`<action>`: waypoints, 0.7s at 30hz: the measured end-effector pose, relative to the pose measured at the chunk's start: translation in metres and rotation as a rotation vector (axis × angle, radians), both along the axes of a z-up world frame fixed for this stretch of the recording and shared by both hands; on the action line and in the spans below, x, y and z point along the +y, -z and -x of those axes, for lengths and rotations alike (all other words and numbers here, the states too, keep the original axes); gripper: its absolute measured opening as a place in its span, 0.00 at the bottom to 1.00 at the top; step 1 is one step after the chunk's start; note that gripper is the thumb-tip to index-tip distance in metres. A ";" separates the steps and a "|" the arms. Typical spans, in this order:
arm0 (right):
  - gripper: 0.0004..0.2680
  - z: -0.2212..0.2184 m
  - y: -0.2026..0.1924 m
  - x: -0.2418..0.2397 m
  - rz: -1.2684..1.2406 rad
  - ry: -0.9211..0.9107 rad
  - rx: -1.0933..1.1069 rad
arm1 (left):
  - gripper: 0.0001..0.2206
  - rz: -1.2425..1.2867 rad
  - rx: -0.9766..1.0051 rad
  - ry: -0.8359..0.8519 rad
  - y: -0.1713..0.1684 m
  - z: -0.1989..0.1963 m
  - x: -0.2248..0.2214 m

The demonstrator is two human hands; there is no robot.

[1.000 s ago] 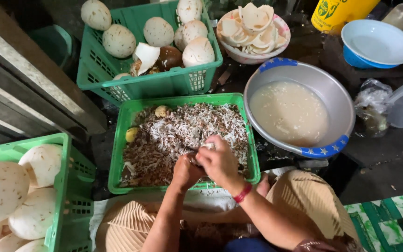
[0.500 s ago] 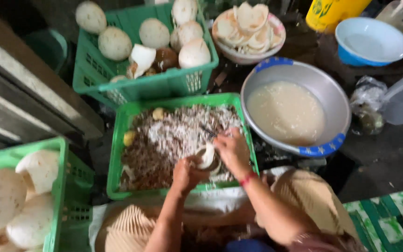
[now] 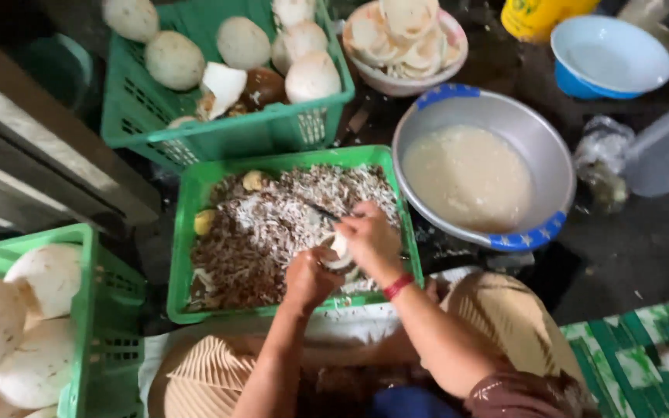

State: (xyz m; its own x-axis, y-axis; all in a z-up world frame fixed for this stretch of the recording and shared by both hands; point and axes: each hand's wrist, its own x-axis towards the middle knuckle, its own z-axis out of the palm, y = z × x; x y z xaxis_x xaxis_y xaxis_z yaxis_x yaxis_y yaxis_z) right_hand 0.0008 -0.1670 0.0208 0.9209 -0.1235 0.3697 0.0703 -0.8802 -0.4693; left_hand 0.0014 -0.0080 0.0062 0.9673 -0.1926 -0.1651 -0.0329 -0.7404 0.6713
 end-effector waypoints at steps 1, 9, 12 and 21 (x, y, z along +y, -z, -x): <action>0.06 -0.006 0.016 -0.011 0.016 0.057 -0.032 | 0.18 0.125 -0.081 0.015 0.011 0.003 0.006; 0.09 -0.007 -0.010 -0.003 -0.043 0.172 0.053 | 0.18 -0.052 0.016 0.037 0.002 -0.005 0.002; 0.05 0.008 -0.039 0.009 -0.037 0.098 0.231 | 0.22 0.068 0.101 -0.002 -0.007 -0.007 0.005; 0.05 0.024 -0.038 0.025 -0.034 0.038 0.229 | 0.20 -0.031 0.152 0.040 0.011 0.000 0.001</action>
